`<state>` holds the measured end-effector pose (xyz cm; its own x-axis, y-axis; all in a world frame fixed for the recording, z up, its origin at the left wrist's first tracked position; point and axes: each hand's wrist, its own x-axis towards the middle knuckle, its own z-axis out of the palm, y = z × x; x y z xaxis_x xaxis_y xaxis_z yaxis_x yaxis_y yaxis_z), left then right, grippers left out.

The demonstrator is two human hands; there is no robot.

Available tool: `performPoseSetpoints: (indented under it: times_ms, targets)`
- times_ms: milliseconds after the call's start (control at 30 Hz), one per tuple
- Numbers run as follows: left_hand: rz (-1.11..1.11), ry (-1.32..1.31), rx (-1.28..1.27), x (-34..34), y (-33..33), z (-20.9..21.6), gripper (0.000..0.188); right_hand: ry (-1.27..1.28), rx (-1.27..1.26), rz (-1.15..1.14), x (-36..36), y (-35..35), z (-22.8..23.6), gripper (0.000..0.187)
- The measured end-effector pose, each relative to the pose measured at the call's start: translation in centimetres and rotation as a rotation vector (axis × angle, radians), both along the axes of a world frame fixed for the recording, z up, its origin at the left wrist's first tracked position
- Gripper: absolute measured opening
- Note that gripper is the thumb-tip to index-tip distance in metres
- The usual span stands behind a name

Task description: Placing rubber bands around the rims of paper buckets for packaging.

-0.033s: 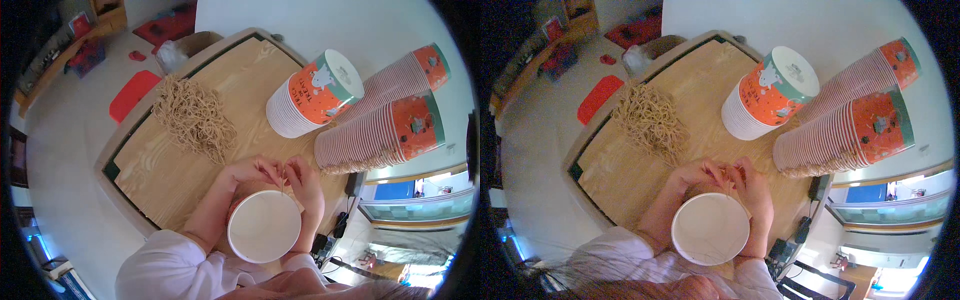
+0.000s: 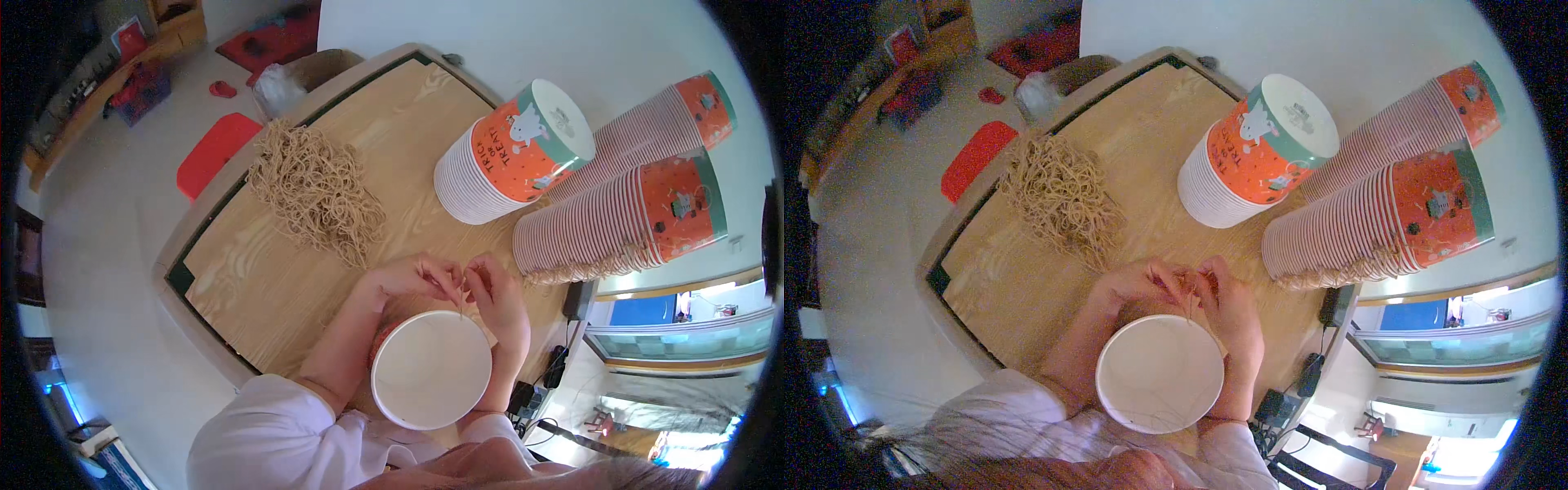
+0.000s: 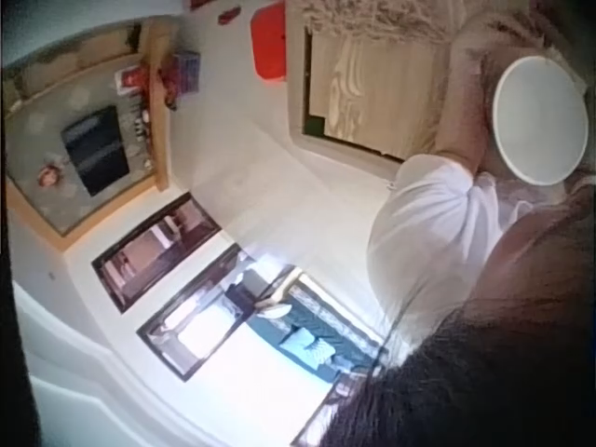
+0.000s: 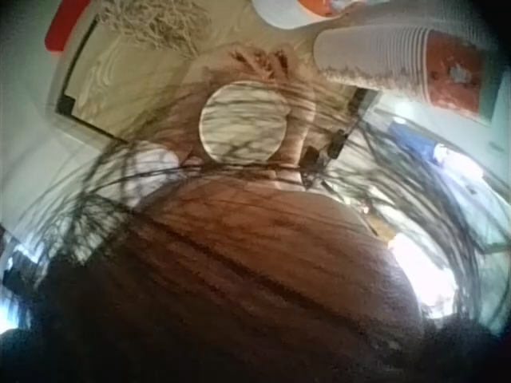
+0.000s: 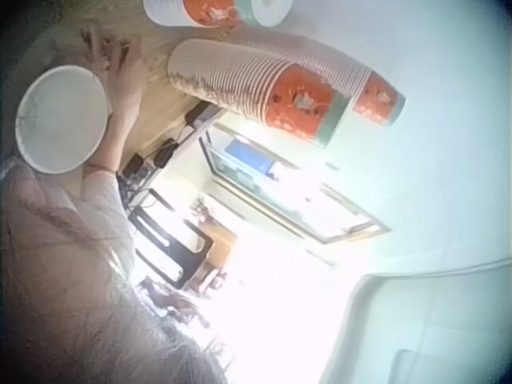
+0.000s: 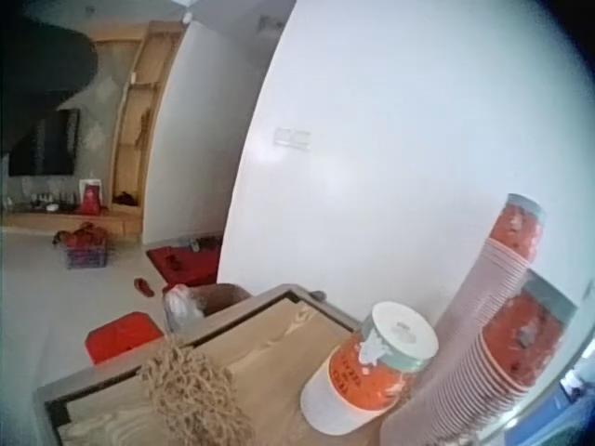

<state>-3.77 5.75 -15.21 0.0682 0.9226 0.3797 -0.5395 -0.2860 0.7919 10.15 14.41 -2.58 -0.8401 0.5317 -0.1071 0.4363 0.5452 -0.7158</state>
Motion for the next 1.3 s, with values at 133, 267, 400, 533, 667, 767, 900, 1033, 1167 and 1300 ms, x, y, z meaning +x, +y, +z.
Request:
performPoseSetpoints:
  times_ms: [133,267,400,533,667,767,900,1033,1167,1300]
  targets:
    - [0.048,0.079,-0.023,-0.5,0.2,0.6,0.013,0.008,-0.039,-0.029,0.5,0.5,-0.2,0.004]
    - [0.033,0.024,0.049,-0.9,0.6,-1.0,0.019,-0.034,0.070,0.004,0.7,0.6,0.1,0.004]
    - [-0.035,0.355,0.046,-0.9,0.5,0.7,0.032,-0.015,0.083,0.008,1.4,0.9,-0.1,0.007]
    - [-0.071,0.280,0.019,0.2,0.8,-0.1,0.034,-0.026,0.184,0.085,1.7,1.1,-0.1,0.005]
    - [-0.128,0.247,-0.115,0.7,0.7,0.8,0.031,-0.083,0.250,0.063,1.0,0.2,0.6,0.006]
    - [-0.154,0.268,-0.147,0.3,0.7,1.0,0.022,-0.118,0.258,0.072,0.8,0.0,0.8,0.007]
    - [-0.121,0.122,-0.190,0.2,0.2,1.4,0.009,-0.098,0.208,0.083,0.7,0.2,0.4,0.008]
    - [-0.080,-0.069,-0.128,0.0,0.4,0.8,0.012,-0.058,0.188,0.103,0.8,0.1,0.6,0.009]
    - [-0.055,-0.129,-0.285,-0.1,0.0,0.1,0.011,-0.043,0.185,0.096,0.8,-0.3,0.9,0.010]
    - [-0.024,-0.440,-0.103,0.8,-0.4,1.2,0.023,0.003,0.105,0.074,0.8,-0.5,1.3,0.010]
